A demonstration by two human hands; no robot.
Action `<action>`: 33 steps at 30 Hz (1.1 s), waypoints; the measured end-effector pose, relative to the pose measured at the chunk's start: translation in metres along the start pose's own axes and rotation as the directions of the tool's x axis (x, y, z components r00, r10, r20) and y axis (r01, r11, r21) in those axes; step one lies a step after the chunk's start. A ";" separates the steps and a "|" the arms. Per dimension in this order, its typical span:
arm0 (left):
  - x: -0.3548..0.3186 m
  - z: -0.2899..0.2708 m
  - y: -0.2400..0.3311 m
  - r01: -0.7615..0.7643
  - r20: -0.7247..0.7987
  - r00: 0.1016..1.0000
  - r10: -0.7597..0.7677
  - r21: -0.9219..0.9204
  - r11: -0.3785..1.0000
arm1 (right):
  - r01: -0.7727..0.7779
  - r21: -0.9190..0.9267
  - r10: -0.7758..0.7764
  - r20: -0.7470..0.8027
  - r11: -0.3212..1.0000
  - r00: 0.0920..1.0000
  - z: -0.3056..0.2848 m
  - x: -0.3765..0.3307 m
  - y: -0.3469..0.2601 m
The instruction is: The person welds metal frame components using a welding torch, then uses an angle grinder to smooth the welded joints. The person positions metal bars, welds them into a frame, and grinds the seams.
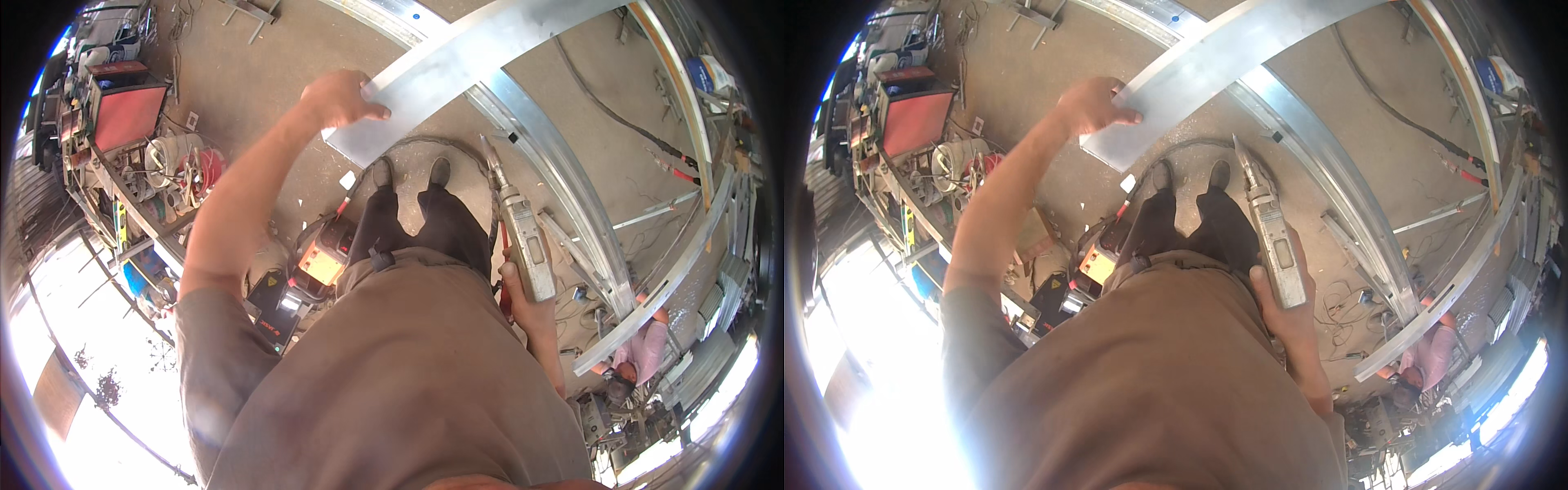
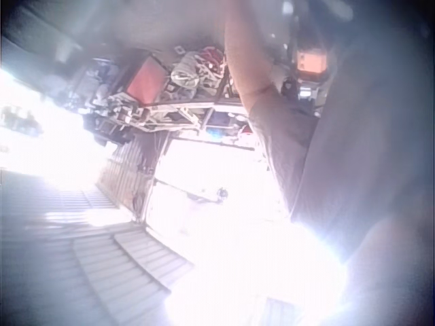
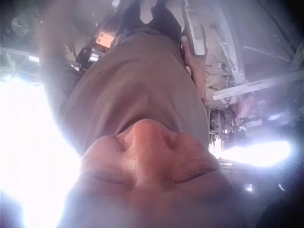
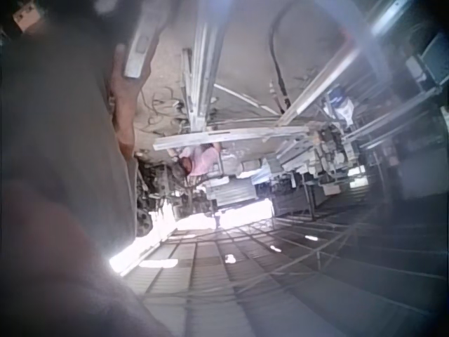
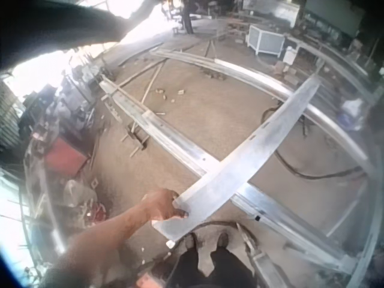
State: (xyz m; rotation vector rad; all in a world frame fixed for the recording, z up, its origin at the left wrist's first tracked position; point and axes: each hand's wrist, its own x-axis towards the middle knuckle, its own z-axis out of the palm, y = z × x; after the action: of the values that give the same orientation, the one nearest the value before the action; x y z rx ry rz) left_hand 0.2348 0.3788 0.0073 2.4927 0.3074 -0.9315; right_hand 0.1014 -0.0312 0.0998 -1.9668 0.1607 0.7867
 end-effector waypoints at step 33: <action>-0.180 0.151 0.027 -0.025 0.018 0.895 0.445 -0.996 0.091 | 0.310 -0.103 -0.263 0.323 0.945 0.909 0.075 0.021 -0.088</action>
State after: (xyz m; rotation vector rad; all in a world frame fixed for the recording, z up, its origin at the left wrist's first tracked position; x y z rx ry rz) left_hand 0.0254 0.2724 0.0359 0.9899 0.2491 -0.5913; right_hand 0.1205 0.0809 0.1291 -1.9219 -0.3774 0.9143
